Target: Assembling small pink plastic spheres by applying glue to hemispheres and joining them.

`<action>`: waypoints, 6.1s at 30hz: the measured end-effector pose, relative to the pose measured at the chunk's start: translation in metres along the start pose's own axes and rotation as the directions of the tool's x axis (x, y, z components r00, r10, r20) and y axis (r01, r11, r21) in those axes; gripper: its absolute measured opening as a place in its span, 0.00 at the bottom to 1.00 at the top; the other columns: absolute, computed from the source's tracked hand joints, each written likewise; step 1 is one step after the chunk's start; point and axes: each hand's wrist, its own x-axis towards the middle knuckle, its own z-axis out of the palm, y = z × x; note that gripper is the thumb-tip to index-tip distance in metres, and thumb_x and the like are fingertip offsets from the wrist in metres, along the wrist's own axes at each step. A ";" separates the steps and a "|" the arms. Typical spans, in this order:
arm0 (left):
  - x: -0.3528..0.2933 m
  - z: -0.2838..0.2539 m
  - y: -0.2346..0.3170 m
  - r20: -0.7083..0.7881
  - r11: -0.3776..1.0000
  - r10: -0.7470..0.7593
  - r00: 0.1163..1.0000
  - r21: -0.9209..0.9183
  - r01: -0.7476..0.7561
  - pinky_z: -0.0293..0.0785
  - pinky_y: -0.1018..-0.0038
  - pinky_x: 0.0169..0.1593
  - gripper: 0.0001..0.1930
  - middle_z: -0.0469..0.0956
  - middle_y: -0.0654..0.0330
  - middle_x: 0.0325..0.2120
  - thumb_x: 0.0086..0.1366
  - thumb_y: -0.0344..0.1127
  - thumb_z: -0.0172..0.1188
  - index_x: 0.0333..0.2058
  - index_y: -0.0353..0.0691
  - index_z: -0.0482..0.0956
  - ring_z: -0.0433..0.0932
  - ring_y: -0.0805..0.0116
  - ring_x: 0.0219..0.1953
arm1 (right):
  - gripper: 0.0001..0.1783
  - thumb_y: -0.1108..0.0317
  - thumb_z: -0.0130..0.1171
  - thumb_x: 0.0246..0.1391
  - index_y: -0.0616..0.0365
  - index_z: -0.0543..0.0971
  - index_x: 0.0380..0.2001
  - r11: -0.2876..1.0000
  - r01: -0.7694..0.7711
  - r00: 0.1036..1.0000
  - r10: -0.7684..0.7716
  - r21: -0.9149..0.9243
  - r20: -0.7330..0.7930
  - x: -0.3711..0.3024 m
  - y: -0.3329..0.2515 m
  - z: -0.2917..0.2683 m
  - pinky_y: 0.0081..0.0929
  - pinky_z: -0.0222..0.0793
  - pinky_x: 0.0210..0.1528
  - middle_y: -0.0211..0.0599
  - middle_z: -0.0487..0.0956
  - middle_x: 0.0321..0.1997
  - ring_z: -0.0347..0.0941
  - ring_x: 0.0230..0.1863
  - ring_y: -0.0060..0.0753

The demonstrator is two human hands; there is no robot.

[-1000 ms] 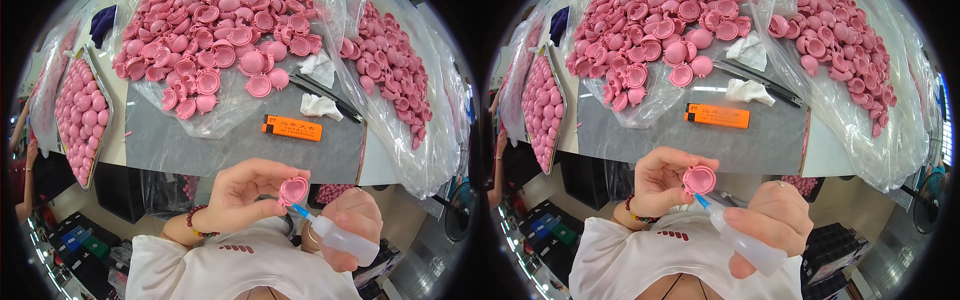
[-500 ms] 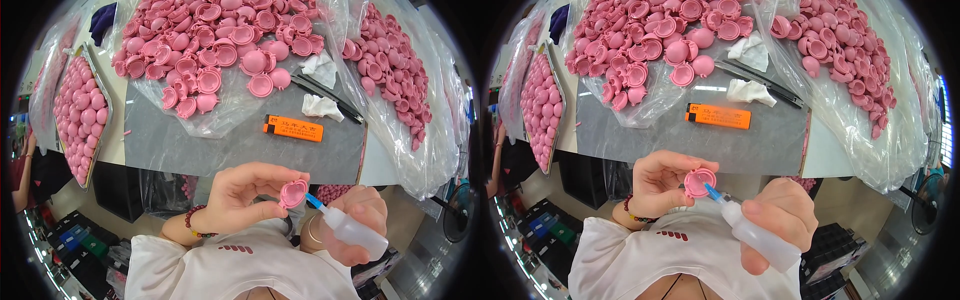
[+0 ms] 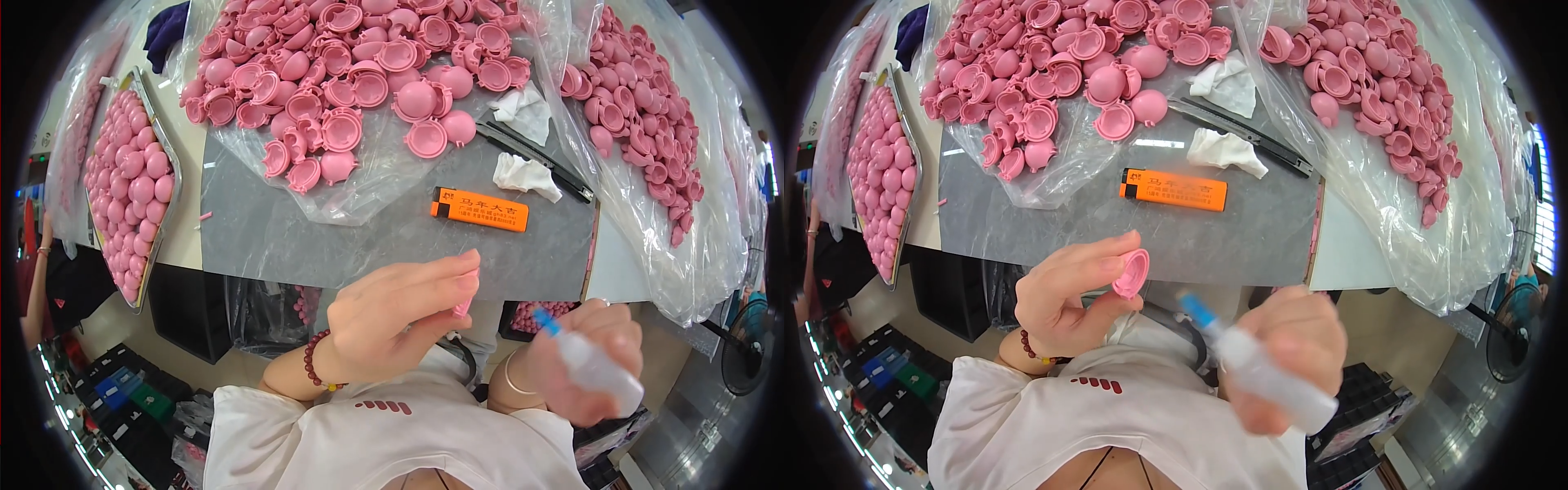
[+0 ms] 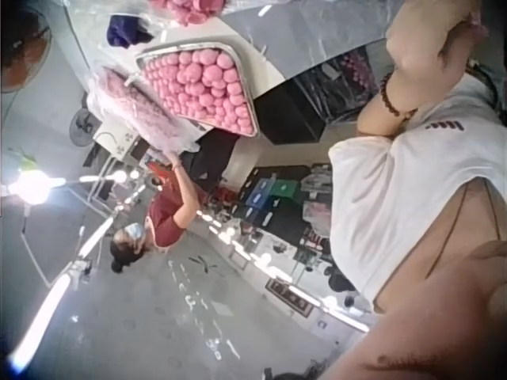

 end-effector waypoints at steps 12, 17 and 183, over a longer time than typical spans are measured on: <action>0.000 0.003 -0.010 0.209 0.395 -0.166 0.964 -0.881 0.259 0.73 0.68 0.35 0.16 0.71 0.43 0.38 0.51 0.24 0.58 0.40 0.39 0.66 0.73 0.56 0.37 | 0.21 0.80 0.56 0.40 0.64 0.62 0.39 0.714 -0.583 0.810 0.548 -0.388 -0.208 0.006 0.038 -0.033 0.14 0.59 0.31 0.50 0.73 0.37 0.68 0.34 0.25; -0.002 0.007 -0.010 0.336 -0.054 -0.175 0.925 -0.942 0.332 0.74 0.66 0.32 0.14 0.72 0.46 0.36 0.54 0.29 0.56 0.40 0.40 0.65 0.71 0.60 0.37 | 0.18 0.75 0.56 0.42 0.64 0.68 0.39 0.742 -0.320 0.947 0.238 -0.589 -0.215 0.023 0.033 -0.075 0.14 0.57 0.34 0.45 0.69 0.44 0.63 0.41 0.22; 0.058 -0.207 -0.019 -0.260 0.383 0.037 0.965 0.895 0.227 0.68 0.73 0.36 0.11 0.75 0.55 0.30 0.49 0.33 0.58 0.33 0.40 0.74 0.74 0.63 0.32 | 0.15 0.68 0.50 0.50 0.71 0.70 0.37 0.733 -0.599 0.798 0.579 -0.322 -0.165 0.000 0.038 -0.041 0.19 0.63 0.40 0.40 0.72 0.36 0.70 0.37 0.28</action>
